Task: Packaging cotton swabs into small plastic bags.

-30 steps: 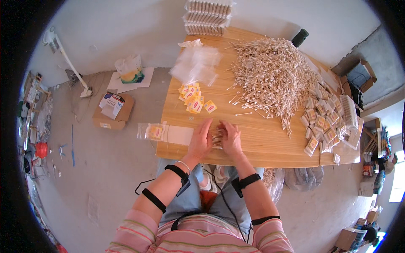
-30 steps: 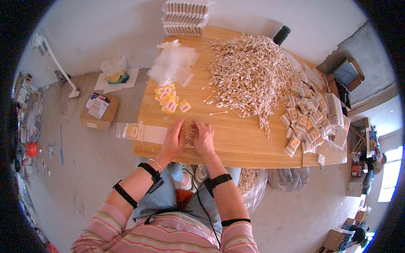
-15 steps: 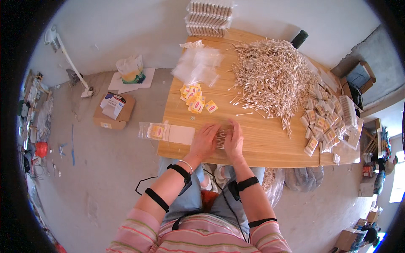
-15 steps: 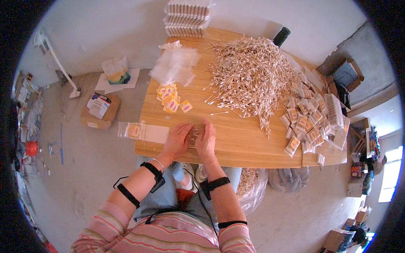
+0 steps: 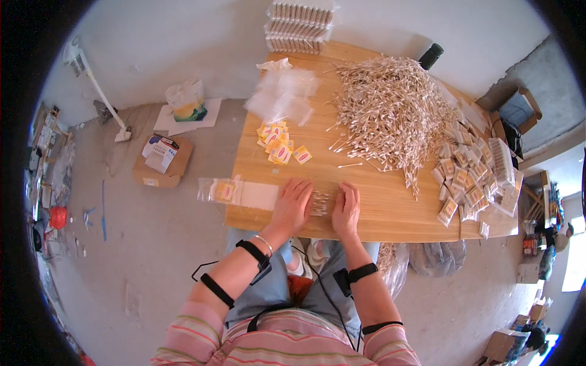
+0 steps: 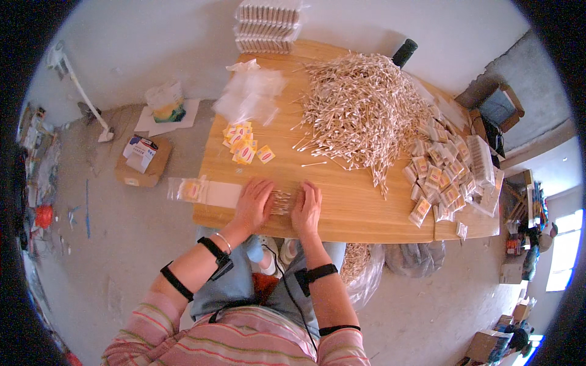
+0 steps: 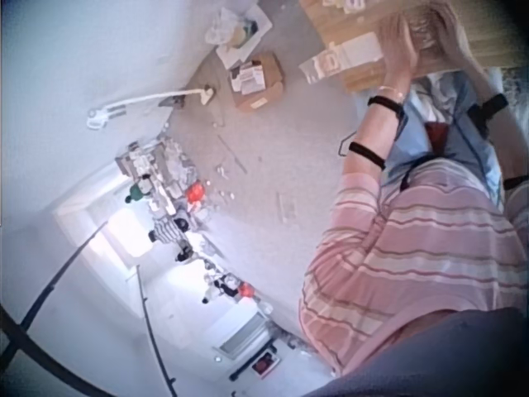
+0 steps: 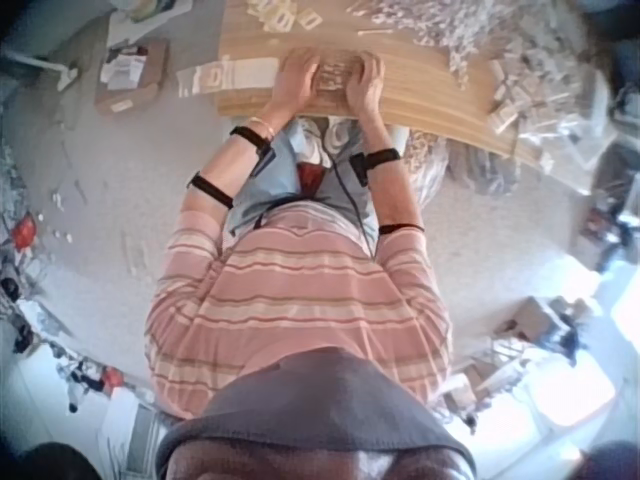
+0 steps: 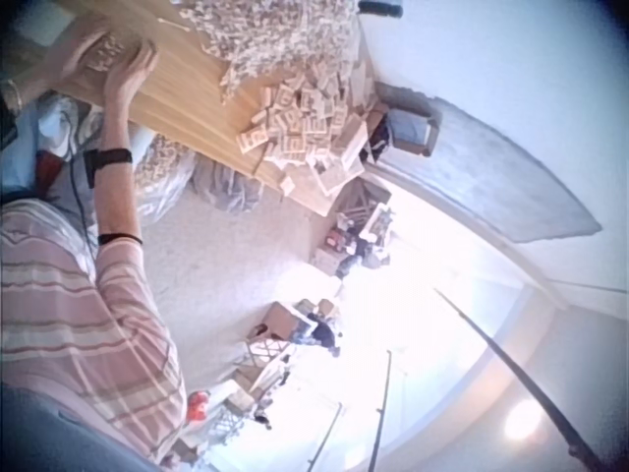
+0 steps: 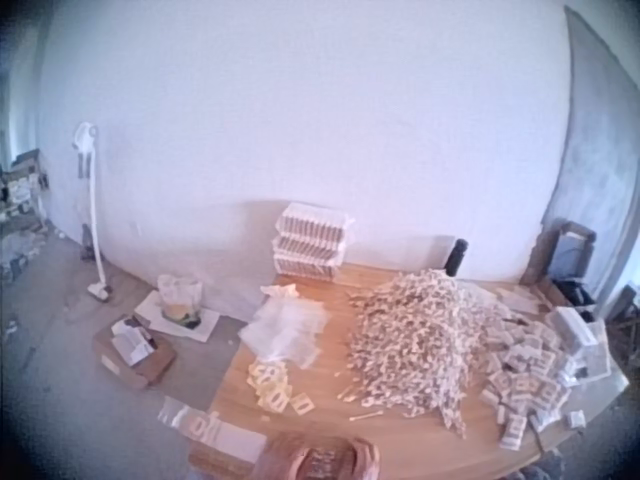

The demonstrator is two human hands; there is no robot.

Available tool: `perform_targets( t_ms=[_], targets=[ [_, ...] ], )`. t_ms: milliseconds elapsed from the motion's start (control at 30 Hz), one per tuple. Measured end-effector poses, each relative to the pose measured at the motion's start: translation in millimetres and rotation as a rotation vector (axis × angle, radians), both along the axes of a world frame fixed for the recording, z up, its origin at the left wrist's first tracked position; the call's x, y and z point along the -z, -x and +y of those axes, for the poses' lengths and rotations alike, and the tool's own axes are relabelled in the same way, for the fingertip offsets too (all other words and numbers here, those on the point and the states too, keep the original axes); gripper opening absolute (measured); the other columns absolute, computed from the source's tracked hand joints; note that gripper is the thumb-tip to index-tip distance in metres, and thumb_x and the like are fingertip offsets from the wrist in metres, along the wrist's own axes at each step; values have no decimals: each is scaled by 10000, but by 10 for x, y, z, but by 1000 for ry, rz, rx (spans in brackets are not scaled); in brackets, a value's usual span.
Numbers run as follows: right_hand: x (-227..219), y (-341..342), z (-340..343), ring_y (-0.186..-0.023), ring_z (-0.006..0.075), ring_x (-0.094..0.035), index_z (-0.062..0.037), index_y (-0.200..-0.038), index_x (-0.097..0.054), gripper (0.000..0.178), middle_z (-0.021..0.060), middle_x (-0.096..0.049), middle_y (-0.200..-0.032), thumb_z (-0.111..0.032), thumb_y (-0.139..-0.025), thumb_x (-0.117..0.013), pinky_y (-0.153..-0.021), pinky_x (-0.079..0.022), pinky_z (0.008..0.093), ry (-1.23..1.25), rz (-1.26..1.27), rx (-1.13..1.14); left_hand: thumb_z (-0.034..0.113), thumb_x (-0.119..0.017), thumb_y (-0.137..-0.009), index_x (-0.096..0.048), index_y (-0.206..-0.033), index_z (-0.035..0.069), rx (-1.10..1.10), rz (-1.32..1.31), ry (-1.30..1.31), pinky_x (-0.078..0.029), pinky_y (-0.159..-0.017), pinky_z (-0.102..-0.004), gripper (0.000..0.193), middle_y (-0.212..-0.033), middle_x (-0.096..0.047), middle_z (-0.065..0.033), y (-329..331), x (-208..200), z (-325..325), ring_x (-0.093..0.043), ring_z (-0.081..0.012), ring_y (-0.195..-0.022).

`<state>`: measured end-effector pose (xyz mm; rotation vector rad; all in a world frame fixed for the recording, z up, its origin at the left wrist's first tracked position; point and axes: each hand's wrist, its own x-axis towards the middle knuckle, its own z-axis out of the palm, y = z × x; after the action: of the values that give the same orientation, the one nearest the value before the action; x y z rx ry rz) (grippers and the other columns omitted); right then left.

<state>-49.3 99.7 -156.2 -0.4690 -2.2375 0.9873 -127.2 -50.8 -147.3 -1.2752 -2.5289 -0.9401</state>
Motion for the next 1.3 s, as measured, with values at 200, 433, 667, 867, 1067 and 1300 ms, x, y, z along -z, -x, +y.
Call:
perform_targets(
  t_ms=[200,433,667,867,1067,1300],
  targets=[
    [-57,-31,-43,-1067,405,-531,7,-1100,-555,222,219,-560,-1169,-8,-888,-491,-940,-426,459,-39,-3,13,483,-549,-876,-326,-1442,23,77,-31,385,-136,-1157,-498,762,-1502,-319,-158,-105,-116,43,-229,-293,-1424],
    [-12,-59,-25,-1060,401,-536,5,-1094,-561,214,210,-576,-1146,-18,-892,-495,-931,-430,455,-19,15,19,553,-558,-842,-298,-1456,43,-22,48,480,-113,-1158,-516,839,-1541,-248,-126,-24,-256,241,-179,-280,-1442],
    [-29,-88,-7,-1075,405,-532,10,-1132,-555,251,219,-565,-1172,1,-894,-476,-942,-432,447,0,38,6,447,-593,-864,-291,-1450,27,17,-63,357,-139,-1159,-489,782,-1523,-262,-179,-115,-243,99,-215,-311,-1426],
    [-245,-143,-267,-1382,355,-295,-14,-1386,-393,550,209,-332,-1475,-199,-900,-569,-1131,-245,459,-471,-363,-141,199,-481,-972,-359,-1384,-30,-192,-419,-297,-329,-1080,-433,488,-1413,-404,-243,1,-77,-196,-392,-380,-1312],
    [-230,54,-417,-1442,319,-172,-37,-1453,-309,758,160,-240,-1538,-489,-883,-526,-1167,-127,480,-589,-568,-343,192,-410,-1007,-432,-1335,-43,-194,-416,-447,-388,-1033,-406,404,-1324,-509,-238,9,-36,-209,-482,-382,-1239],
    [-99,64,-184,-1439,359,-163,-4,-1450,-288,608,222,-220,-1530,-329,-966,-458,-1162,-140,477,-157,-335,-198,373,-307,-1036,-362,-1397,-48,-200,-655,-576,-315,-1082,-372,557,-1390,-453,-230,135,-206,-110,-421,-324,-1310]
  ],
)
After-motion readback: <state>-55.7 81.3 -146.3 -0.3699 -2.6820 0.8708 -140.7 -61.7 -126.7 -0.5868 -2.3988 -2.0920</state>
